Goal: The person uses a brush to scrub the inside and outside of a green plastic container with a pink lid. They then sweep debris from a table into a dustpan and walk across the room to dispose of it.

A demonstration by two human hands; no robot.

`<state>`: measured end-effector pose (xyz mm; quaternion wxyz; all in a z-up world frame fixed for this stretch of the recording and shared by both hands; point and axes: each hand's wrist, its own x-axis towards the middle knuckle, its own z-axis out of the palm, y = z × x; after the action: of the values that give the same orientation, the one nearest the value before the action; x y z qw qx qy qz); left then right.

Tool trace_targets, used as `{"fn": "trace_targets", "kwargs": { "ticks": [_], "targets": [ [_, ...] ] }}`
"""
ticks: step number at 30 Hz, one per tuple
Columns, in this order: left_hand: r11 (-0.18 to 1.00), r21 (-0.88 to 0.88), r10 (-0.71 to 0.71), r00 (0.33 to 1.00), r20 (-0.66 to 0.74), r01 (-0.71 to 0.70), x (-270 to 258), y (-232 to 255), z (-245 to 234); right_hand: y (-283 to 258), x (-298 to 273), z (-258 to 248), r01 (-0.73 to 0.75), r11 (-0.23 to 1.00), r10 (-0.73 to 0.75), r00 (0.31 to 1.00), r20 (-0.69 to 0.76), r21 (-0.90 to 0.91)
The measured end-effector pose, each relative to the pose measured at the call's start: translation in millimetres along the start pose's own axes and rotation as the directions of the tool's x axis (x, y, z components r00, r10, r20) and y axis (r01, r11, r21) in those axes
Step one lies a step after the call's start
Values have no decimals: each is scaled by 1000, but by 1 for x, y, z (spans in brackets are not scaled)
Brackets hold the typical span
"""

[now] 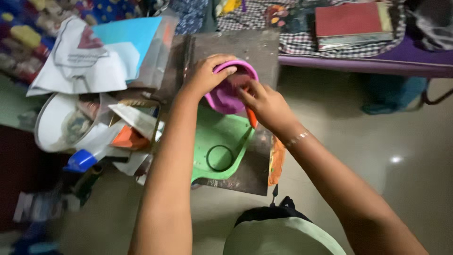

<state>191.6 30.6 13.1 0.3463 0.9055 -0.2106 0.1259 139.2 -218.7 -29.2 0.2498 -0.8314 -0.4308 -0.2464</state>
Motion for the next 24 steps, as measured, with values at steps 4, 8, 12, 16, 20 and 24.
{"fn": "trace_targets", "kwargs": {
  "ticks": [4, 8, 12, 16, 20, 24],
  "targets": [
    [995, -80, 53, 997, -54, -57, -17, 6, -6, -10, 21, 54, -165, 986, 164, 986, 41, 34],
    [997, 2, -76, 996, -46, 76, -28, 11, -2, -14, 27, 67, -268, 887, 299, 954, -26, 375],
    [992, -113, 48, 998, -51, -54, -36, 12, 0, -11, 26, 43, -438, 550, 461, 869, 179, 711],
    [994, -105, 36, 998, -42, -40, -43, 16, -2, -18, 13, 22, -200, 936, 253, 955, -156, 291],
    [992, -98, 77, 997, -19, -78, -47, 21, -1, -27, 8, 32, -247, 932, 257, 966, -3, 265],
    [996, -39, 76, 997, -8, -76, -57, 20, -2, -25, 7, 32, -157, 857, 201, 979, -38, 490]
  ]
}}
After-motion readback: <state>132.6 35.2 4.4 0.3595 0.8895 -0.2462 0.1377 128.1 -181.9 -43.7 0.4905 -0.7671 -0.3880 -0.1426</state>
